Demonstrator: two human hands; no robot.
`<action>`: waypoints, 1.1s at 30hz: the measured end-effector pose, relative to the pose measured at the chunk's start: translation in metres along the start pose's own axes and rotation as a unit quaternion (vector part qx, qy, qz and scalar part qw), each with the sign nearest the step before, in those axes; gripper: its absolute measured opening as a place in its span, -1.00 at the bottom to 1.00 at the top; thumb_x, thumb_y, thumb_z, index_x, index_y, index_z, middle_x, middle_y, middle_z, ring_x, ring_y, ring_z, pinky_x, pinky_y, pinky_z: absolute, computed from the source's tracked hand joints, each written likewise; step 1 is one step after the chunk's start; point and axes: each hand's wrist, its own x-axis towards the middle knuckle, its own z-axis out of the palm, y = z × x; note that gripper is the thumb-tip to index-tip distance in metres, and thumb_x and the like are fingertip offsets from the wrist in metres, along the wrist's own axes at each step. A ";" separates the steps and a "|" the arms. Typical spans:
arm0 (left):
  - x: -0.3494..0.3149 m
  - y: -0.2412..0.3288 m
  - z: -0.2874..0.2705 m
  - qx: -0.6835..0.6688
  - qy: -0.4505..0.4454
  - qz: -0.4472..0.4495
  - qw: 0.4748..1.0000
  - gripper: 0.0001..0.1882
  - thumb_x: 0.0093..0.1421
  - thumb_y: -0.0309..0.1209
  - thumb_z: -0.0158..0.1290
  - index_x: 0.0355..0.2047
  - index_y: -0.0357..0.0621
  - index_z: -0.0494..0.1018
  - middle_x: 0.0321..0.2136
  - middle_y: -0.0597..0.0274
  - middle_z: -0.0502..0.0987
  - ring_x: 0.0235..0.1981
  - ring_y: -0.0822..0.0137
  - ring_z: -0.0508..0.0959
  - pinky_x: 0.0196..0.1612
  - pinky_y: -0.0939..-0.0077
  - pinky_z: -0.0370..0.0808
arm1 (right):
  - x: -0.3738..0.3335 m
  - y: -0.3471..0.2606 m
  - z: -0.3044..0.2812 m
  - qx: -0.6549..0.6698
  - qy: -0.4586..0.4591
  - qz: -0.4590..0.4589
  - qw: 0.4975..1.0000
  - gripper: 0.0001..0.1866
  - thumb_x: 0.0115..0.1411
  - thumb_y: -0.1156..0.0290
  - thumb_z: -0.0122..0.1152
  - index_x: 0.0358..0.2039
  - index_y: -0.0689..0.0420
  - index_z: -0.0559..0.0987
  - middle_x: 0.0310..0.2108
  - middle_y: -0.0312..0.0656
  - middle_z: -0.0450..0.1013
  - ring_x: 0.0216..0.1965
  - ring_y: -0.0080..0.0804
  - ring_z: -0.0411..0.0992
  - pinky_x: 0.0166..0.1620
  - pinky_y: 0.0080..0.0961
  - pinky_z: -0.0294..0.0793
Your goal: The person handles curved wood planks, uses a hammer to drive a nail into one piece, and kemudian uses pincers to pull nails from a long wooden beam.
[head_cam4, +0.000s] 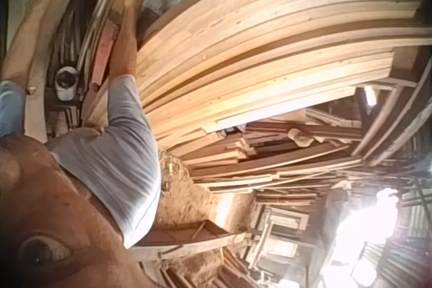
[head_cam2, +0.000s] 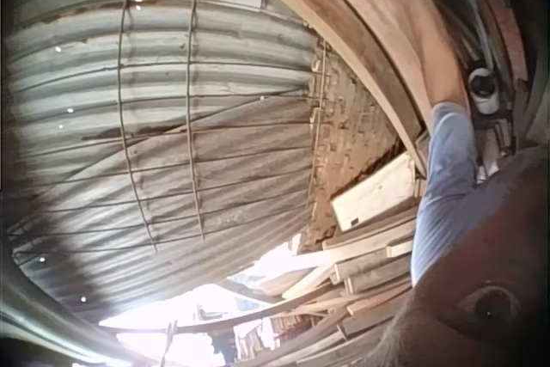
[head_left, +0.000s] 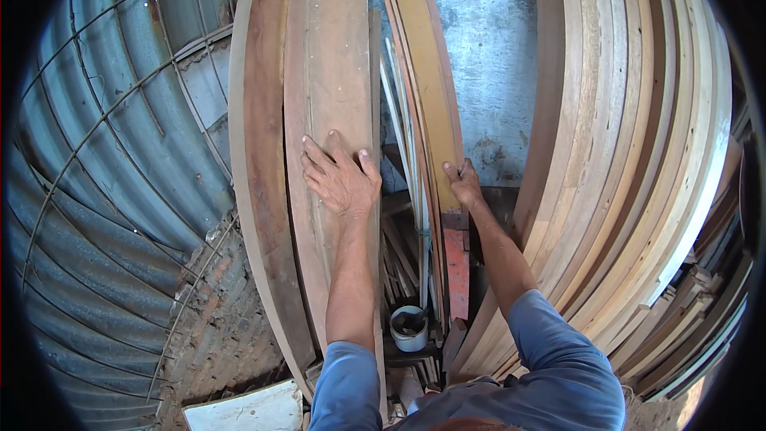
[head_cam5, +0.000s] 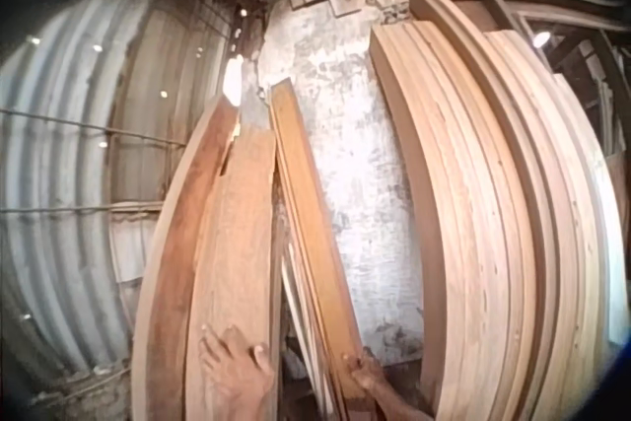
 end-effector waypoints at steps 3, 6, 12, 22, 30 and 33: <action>-0.001 -0.001 0.001 0.001 -0.005 -0.002 1.000 -0.34 0.16 -0.16 -0.02 0.24 -0.14 0.18 0.32 -0.35 -0.02 0.22 -0.35 0.13 0.19 -0.14 0.10 | -0.010 -0.013 -0.009 -0.005 -0.009 0.018 1.000 -0.35 0.22 -0.01 0.22 0.02 0.35 0.35 -0.15 0.13 0.51 -0.10 -0.09 0.51 -0.03 -0.26 0.46; 0.000 -0.002 0.002 0.001 -0.003 -0.001 1.000 -0.33 0.16 -0.17 -0.01 0.25 -0.13 0.18 0.32 -0.35 -0.02 0.22 -0.34 0.13 0.21 -0.13 0.08 | -0.021 -0.021 -0.011 0.020 0.034 0.017 0.999 -0.33 0.20 -0.01 0.25 0.03 0.35 0.33 -0.15 0.14 0.51 -0.11 -0.07 0.51 -0.04 -0.24 0.47; -0.002 0.001 0.001 0.003 -0.007 -0.006 1.000 -0.33 0.16 -0.17 0.00 0.25 -0.12 0.18 0.32 -0.34 -0.02 0.23 -0.33 0.12 0.21 -0.12 0.08 | -0.016 -0.004 -0.002 0.067 0.033 0.028 0.997 -0.49 0.19 0.05 0.28 -0.15 0.28 0.47 -0.36 -0.04 0.52 -0.30 -0.23 0.48 -0.18 -0.31 0.46; 0.001 0.005 0.006 0.018 -0.005 0.000 1.000 -0.32 0.15 -0.15 0.00 0.26 -0.13 0.19 0.32 -0.35 -0.01 0.24 -0.31 0.12 0.23 -0.14 0.06 | -0.003 -0.009 -0.008 0.186 0.075 -0.008 0.980 -0.63 0.14 0.13 0.36 -0.49 0.21 0.56 -0.60 -0.30 0.37 -0.48 -0.57 0.24 -0.38 -0.45 0.35; -0.004 -0.008 0.020 0.029 0.053 0.043 0.997 -0.31 0.13 -0.08 0.02 0.23 -0.09 0.22 0.28 -0.39 0.02 0.17 -0.32 0.18 0.18 -0.18 0.13 | 0.034 -0.051 -0.016 0.416 0.099 -0.036 0.903 -0.43 0.26 -0.05 0.20 -0.39 0.35 0.61 -0.41 -0.24 0.52 -0.33 -0.55 0.37 -0.23 -0.49 0.43; -0.009 -0.006 0.018 0.025 0.048 0.045 0.998 -0.31 0.13 -0.07 0.01 0.23 -0.08 0.21 0.28 -0.40 0.01 0.16 -0.32 0.19 0.17 -0.17 0.13 | 0.011 -0.028 -0.016 0.278 0.134 0.000 0.951 -0.40 0.27 -0.07 0.16 -0.41 0.35 0.62 -0.46 -0.27 0.50 -0.35 -0.57 0.35 -0.24 -0.49 0.41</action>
